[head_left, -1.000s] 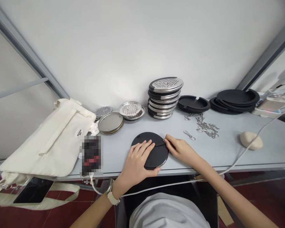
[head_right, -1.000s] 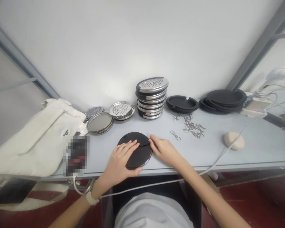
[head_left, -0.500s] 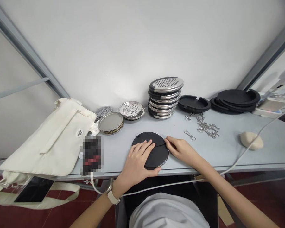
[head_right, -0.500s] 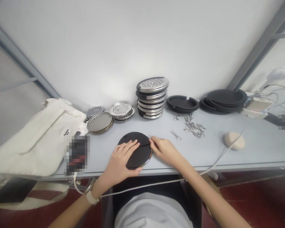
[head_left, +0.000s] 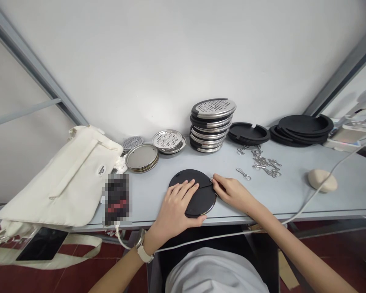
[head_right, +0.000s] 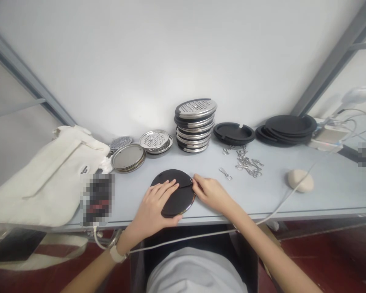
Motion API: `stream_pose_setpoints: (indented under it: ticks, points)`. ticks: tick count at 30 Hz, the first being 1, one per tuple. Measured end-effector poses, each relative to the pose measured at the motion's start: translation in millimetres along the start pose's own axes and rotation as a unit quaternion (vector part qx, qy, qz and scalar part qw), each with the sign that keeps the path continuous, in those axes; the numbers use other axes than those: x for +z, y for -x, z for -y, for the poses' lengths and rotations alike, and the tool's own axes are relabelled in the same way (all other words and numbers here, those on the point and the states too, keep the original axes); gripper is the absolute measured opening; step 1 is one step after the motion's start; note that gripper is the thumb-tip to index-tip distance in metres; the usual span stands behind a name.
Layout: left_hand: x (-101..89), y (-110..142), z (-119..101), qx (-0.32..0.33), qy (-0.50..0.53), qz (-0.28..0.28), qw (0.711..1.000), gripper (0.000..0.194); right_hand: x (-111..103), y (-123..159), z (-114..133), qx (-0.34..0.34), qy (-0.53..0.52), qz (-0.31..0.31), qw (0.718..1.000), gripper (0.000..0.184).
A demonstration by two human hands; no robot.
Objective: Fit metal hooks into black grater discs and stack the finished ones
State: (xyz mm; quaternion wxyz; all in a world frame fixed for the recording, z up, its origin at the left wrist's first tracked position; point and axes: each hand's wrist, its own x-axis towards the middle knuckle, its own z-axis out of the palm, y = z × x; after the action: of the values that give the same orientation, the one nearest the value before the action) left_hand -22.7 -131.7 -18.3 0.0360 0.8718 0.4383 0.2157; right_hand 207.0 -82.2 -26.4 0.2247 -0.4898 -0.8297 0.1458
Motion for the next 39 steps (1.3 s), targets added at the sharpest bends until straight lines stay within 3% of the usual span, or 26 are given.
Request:
stream_pose_setpoints:
  ticks: [12, 25, 39]
  points:
    - [0.5, -0.1, 0.4, 0.000, 0.008, 0.000, 1.000, 0.077, 0.8, -1.9, 1.2, 0.003, 0.019, 0.007, 1.000, 0.028]
    - [-1.0, -0.1, 0.2, -0.002, 0.010, 0.005, 1.000, 0.076, -3.1, 0.0, 5.9, 0.028, -0.065, 0.005, 0.997, 0.018]
    - [0.5, 0.1, 0.6, -0.002, 0.007, 0.000, 1.000, 0.077, 2.5, -0.8, -1.5, 0.012, -0.033, -0.007, 0.999, 0.033]
